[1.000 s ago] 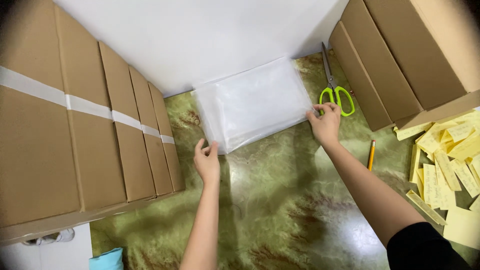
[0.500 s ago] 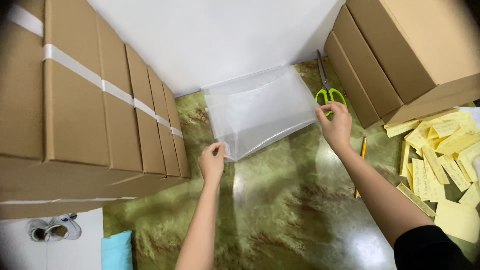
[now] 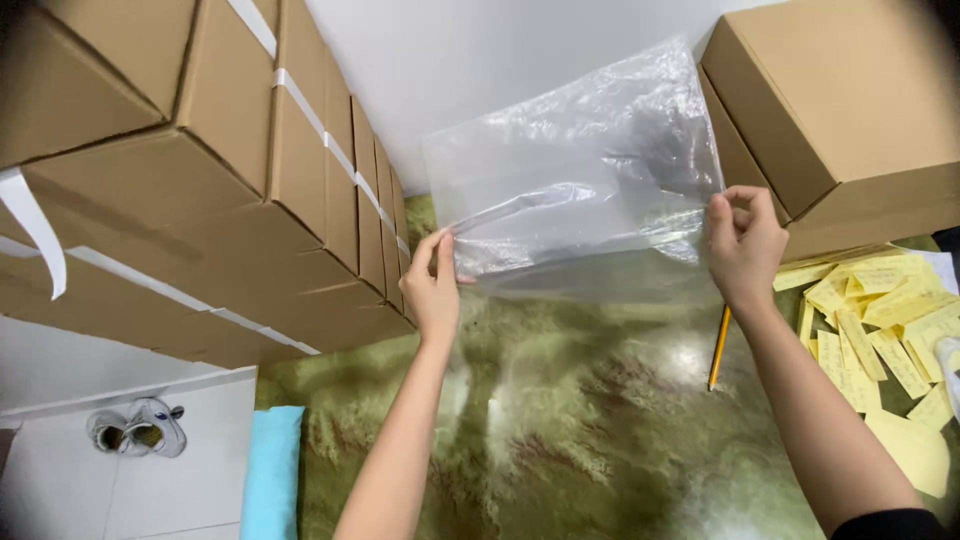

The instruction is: The person wraps a rolled blue cloth in a clear plastic bag, places it inside a cardboard box, and then secures the box by tying a white ribbon around it in a cross pattern.

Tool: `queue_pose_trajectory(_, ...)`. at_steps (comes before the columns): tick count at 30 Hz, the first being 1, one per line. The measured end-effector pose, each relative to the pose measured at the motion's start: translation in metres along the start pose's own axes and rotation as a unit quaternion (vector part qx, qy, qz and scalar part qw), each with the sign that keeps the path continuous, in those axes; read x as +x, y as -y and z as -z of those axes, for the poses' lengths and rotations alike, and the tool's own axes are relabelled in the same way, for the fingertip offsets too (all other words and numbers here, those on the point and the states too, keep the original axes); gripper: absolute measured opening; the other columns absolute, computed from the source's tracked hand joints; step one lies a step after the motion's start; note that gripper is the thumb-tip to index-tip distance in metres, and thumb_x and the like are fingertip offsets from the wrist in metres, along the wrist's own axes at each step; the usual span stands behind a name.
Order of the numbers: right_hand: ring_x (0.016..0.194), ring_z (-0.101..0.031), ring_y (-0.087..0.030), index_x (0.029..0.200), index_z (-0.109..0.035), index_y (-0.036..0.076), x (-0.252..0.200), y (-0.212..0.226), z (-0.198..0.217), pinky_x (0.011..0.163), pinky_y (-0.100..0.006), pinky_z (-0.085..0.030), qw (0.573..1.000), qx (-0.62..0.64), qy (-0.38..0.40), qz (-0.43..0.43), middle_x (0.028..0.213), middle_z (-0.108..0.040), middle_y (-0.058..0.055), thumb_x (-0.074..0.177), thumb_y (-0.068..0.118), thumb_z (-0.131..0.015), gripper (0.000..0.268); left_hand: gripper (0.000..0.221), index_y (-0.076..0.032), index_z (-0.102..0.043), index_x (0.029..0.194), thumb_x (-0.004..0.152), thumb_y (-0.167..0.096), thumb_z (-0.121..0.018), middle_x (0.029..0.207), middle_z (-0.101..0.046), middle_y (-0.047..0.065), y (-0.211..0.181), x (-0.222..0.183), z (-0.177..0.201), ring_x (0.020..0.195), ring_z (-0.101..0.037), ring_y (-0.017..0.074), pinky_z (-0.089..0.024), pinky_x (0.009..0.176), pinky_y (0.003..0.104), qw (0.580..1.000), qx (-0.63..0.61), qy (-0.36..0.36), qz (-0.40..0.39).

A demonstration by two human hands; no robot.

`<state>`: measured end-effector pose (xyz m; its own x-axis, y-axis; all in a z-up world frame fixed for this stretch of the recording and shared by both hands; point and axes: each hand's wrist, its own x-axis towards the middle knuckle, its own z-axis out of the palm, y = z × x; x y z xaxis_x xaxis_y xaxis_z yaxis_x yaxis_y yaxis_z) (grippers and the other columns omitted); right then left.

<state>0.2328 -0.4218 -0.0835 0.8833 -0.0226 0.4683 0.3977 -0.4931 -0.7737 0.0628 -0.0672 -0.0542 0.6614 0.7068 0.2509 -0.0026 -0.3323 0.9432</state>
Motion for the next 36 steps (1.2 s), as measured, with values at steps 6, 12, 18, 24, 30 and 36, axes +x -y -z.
queue_pose_trajectory(6,0.047,-0.052,-0.017,0.109,-0.058,0.017,0.012,0.062,0.025,0.053,-0.035,-0.047,0.974,-0.065,0.118,-0.185,0.066,-0.066,-0.001,0.114,0.024,-0.059,0.009,0.022,-0.018,-0.076,0.119,0.108,-0.028,-0.060,0.081,-0.079,-0.005,-0.031,0.005,0.007,0.048,-0.053,0.0059,-0.039,0.050,0.025,0.999,0.004,0.037,0.002)
queue_pose_trajectory(12,0.050,-0.069,-0.027,0.127,-0.065,0.016,-0.023,-0.081,-0.027,0.056,-0.043,-0.056,0.957,-0.140,0.181,-0.180,0.069,-0.072,-0.005,0.109,0.030,-0.066,0.022,0.112,-0.025,-0.007,0.173,0.093,-0.034,-0.085,0.137,-0.065,0.025,0.024,-0.031,0.009,0.109,-0.073,0.0454,-0.060,0.086,0.052,0.977,0.083,0.154,0.124)
queue_pose_trajectory(18,0.134,-0.051,-0.059,0.157,-0.049,-0.007,-0.096,-0.066,-0.063,0.118,-0.066,-0.026,0.978,-0.143,0.155,-0.008,0.136,-0.059,-0.042,0.096,0.003,-0.077,0.068,0.115,-0.028,-0.005,0.174,0.090,-0.023,-0.083,0.171,-0.005,0.036,0.085,-0.104,0.003,0.155,-0.024,0.0597,-0.032,0.124,0.070,0.944,0.156,0.246,0.153)
queue_pose_trajectory(24,0.145,-0.040,-0.059,0.153,-0.052,-0.004,-0.221,0.012,-0.096,0.121,-0.066,-0.030,0.954,-0.055,0.286,0.066,0.156,-0.050,-0.034,0.102,0.002,-0.061,0.052,0.071,-0.022,-0.029,0.170,0.106,-0.030,-0.058,0.179,-0.005,0.020,0.116,-0.183,-0.031,0.164,0.000,0.0436,-0.005,0.127,0.066,0.881,0.337,0.328,0.038)
queue_pose_trajectory(30,0.157,-0.033,-0.040,0.161,-0.046,0.004,-0.316,0.018,-0.100,0.128,-0.055,-0.020,0.921,-0.050,0.386,0.010,0.167,-0.043,-0.020,0.112,0.013,-0.049,0.051,0.058,-0.005,-0.041,0.162,0.106,-0.015,-0.051,0.179,-0.017,0.016,0.146,-0.249,-0.024,0.165,-0.011,0.0345,-0.008,0.129,0.056,0.869,0.373,0.316,-0.073)
queue_pose_trajectory(36,0.162,-0.027,-0.018,0.167,-0.037,0.034,-0.322,-0.023,-0.076,0.132,-0.049,-0.015,0.877,-0.246,0.359,0.204,0.177,-0.031,0.005,0.111,0.047,-0.042,0.058,0.065,-0.024,-0.034,0.169,0.109,-0.044,-0.049,0.179,-0.022,0.007,0.185,-0.280,0.004,0.165,-0.018,0.0279,-0.017,0.128,0.055,0.835,0.449,0.280,-0.154)
